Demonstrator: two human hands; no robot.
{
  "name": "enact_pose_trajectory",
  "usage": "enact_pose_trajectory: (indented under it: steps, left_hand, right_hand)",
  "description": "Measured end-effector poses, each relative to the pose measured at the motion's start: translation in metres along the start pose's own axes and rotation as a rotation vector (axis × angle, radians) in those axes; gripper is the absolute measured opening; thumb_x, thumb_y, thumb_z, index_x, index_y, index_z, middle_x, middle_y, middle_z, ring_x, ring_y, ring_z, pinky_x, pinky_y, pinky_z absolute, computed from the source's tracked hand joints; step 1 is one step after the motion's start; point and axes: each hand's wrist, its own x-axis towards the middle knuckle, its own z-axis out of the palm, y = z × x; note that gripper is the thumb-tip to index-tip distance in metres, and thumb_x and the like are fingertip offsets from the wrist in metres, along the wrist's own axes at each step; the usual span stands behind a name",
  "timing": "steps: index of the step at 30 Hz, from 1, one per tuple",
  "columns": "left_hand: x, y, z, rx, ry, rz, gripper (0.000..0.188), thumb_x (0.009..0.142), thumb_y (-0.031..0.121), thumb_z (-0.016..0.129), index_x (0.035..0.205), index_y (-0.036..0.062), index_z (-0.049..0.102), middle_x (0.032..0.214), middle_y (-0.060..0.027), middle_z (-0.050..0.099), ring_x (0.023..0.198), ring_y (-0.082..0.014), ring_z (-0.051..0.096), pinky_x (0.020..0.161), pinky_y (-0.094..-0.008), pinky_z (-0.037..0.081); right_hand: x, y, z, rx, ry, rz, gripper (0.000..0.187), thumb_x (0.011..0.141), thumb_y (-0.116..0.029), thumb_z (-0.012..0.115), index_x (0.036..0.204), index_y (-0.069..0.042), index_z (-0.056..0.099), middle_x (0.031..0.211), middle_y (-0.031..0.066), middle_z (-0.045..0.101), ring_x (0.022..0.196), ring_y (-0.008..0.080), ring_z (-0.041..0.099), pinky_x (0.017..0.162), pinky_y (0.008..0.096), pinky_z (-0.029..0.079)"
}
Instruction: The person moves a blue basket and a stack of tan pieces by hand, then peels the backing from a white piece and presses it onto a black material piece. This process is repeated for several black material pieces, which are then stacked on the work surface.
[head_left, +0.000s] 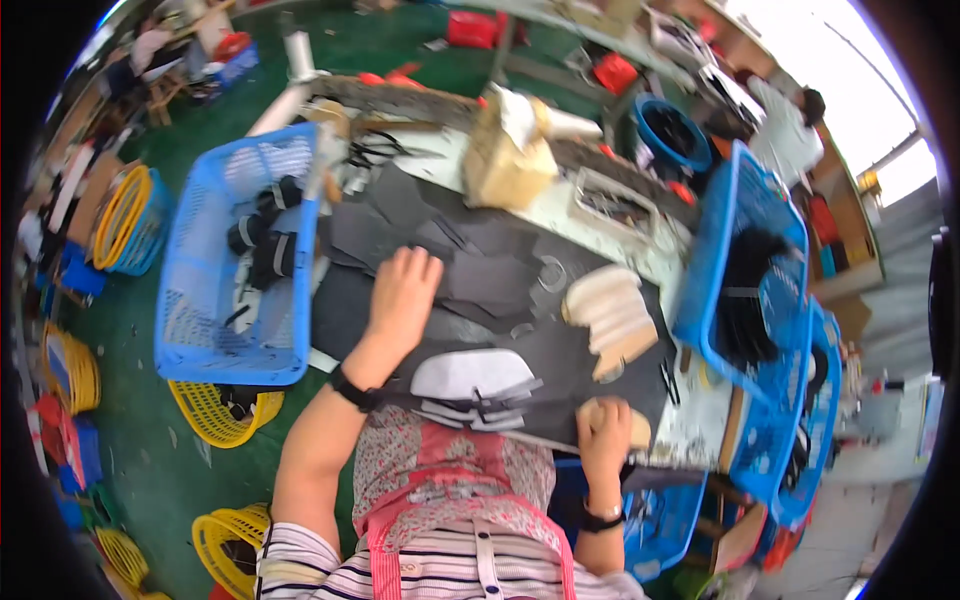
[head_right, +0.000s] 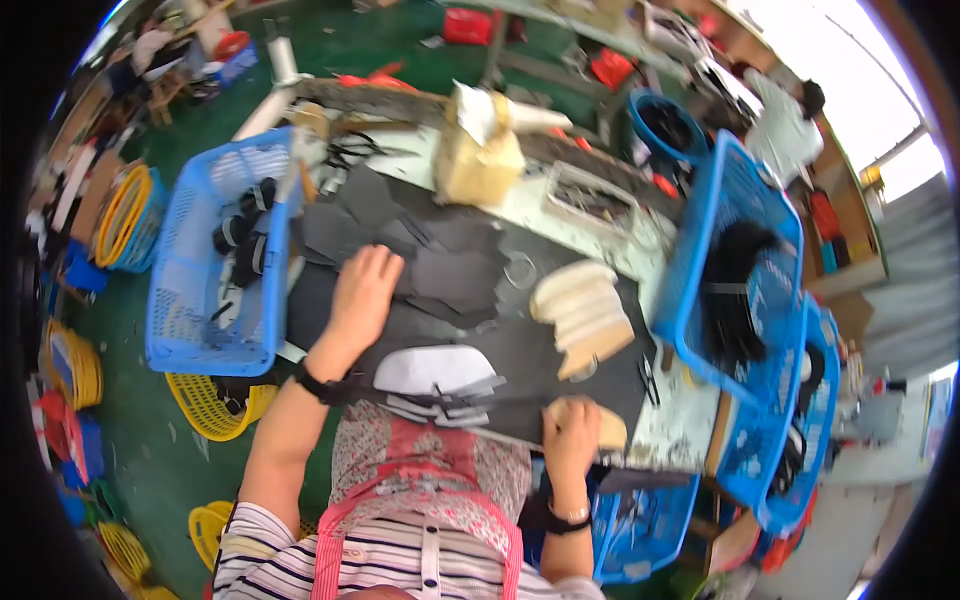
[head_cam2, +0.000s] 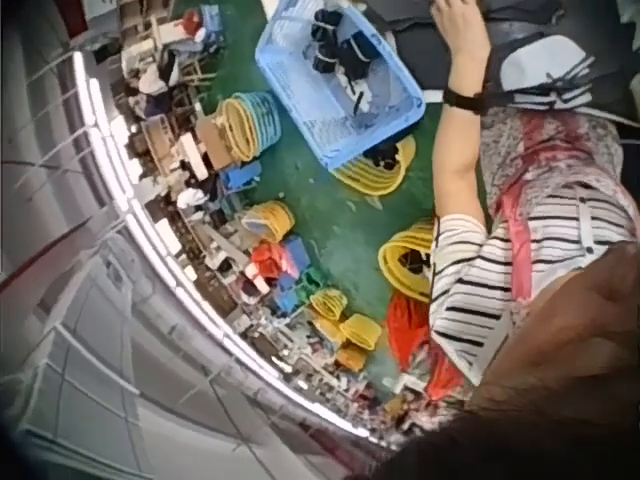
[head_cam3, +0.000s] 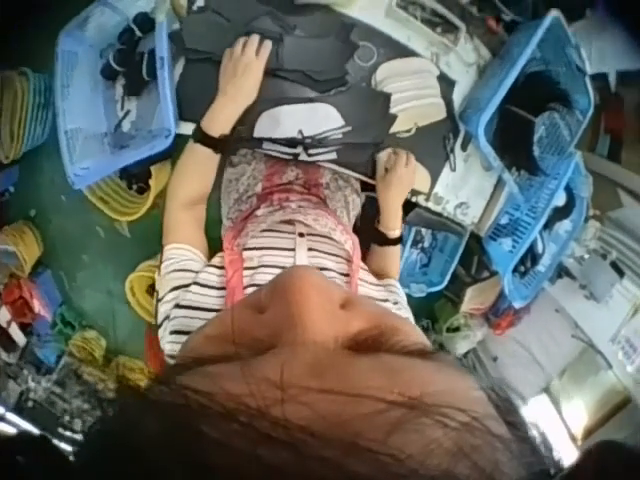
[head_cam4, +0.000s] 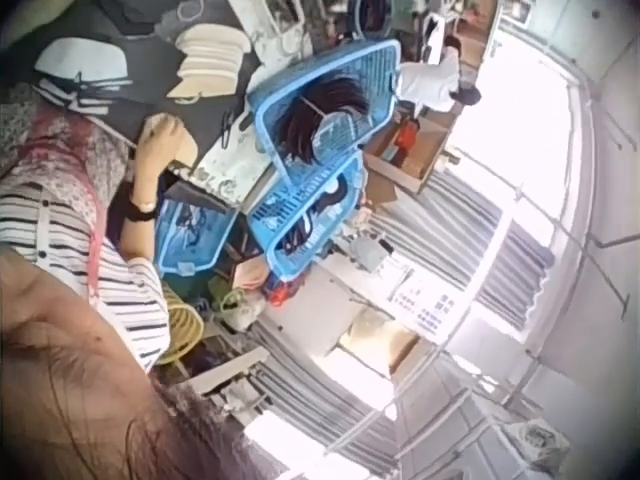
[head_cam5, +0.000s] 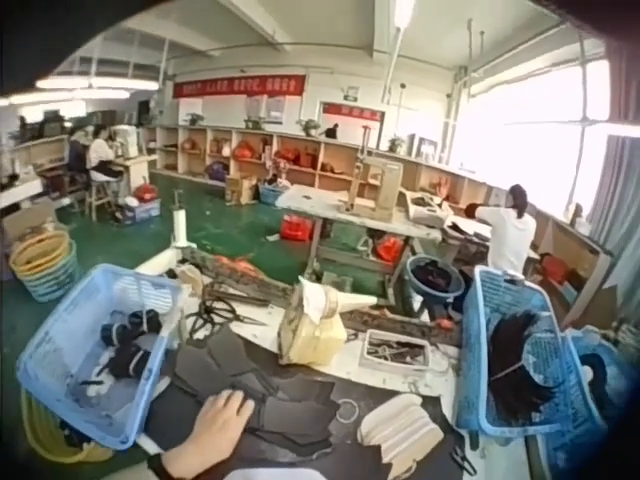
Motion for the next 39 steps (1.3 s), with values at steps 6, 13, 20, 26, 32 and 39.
enact_pose_trajectory:
  steps: [6, 13, 20, 26, 32, 39]
  left_hand:
    - [-0.008, -0.020, 0.020, -0.402, -0.079, 0.105, 0.034, 0.069, 0.015, 0.063, 0.102, 0.0082, 0.059, 0.088, -0.0101, 0.057, 0.087, -0.0303, 0.058, 0.071, -0.0422, 0.049]
    - [-0.042, 0.042, -0.023, -0.272, 0.166, 0.313, 0.039, 0.071, 0.018, 0.061, 0.107, 0.0028, 0.059, 0.081, -0.0059, 0.051, 0.077, -0.0212, 0.053, 0.064, -0.0347, 0.044]
    - [-0.098, 0.111, -0.015, -0.426, -0.070, 0.230, 0.036, 0.076, 0.028, 0.065, 0.100, 0.0007, 0.059, 0.096, -0.0084, 0.054, 0.093, -0.0211, 0.052, 0.071, -0.0337, 0.044]
    - [-0.089, 0.200, -0.007, -1.384, -0.401, 0.033, 0.030, 0.090, 0.030, 0.056, 0.083, 0.0013, 0.061, 0.083, -0.0149, 0.062, 0.076, -0.0236, 0.061, 0.067, -0.0357, 0.047]
    - [-0.096, 0.218, 0.015, -1.529, -0.661, -0.003, 0.030, 0.093, 0.032, 0.056, 0.099, 0.0063, 0.070, 0.095, -0.0141, 0.070, 0.087, -0.0184, 0.067, 0.071, -0.0337, 0.051]
    - [-0.101, 0.221, 0.019, -1.658, -0.379, 0.048, 0.030, 0.093, 0.029, 0.056, 0.092, 0.0003, 0.066, 0.092, -0.0180, 0.067, 0.082, -0.0261, 0.065, 0.070, -0.0385, 0.049]
  right_hand:
    - [-0.018, 0.023, -0.003, 0.047, -0.047, -0.117, 0.019, 0.074, -0.010, 0.072, 0.082, 0.000, 0.057, 0.096, 0.0195, 0.057, 0.093, 0.0399, 0.052, 0.083, 0.0465, 0.043]
    - [-0.007, 0.014, -0.025, -0.003, -0.101, -0.268, 0.019, 0.089, -0.016, 0.054, 0.097, -0.002, 0.064, 0.094, 0.0234, 0.061, 0.084, 0.0396, 0.059, 0.074, 0.0432, 0.050]
    - [-0.005, -0.004, -0.035, 0.060, 0.243, -0.367, 0.019, 0.087, -0.008, 0.056, 0.099, 0.003, 0.065, 0.093, 0.0206, 0.065, 0.087, 0.0379, 0.062, 0.079, 0.0446, 0.049]
    - [-0.040, 0.006, -0.008, 0.165, 0.273, -0.496, 0.019, 0.086, -0.005, 0.057, 0.100, 0.004, 0.066, 0.095, 0.0183, 0.067, 0.086, 0.0348, 0.063, 0.079, 0.0418, 0.050]
    - [-0.048, -0.015, -0.027, 0.250, 0.184, -0.395, 0.020, 0.087, -0.002, 0.057, 0.104, 0.004, 0.066, 0.096, 0.0187, 0.067, 0.087, 0.0339, 0.062, 0.080, 0.0394, 0.050]
    - [-0.044, -0.010, -0.037, 0.589, -0.087, -0.210, 0.021, 0.089, 0.001, 0.057, 0.107, 0.006, 0.066, 0.103, 0.0171, 0.067, 0.094, 0.0274, 0.062, 0.084, 0.0353, 0.048]
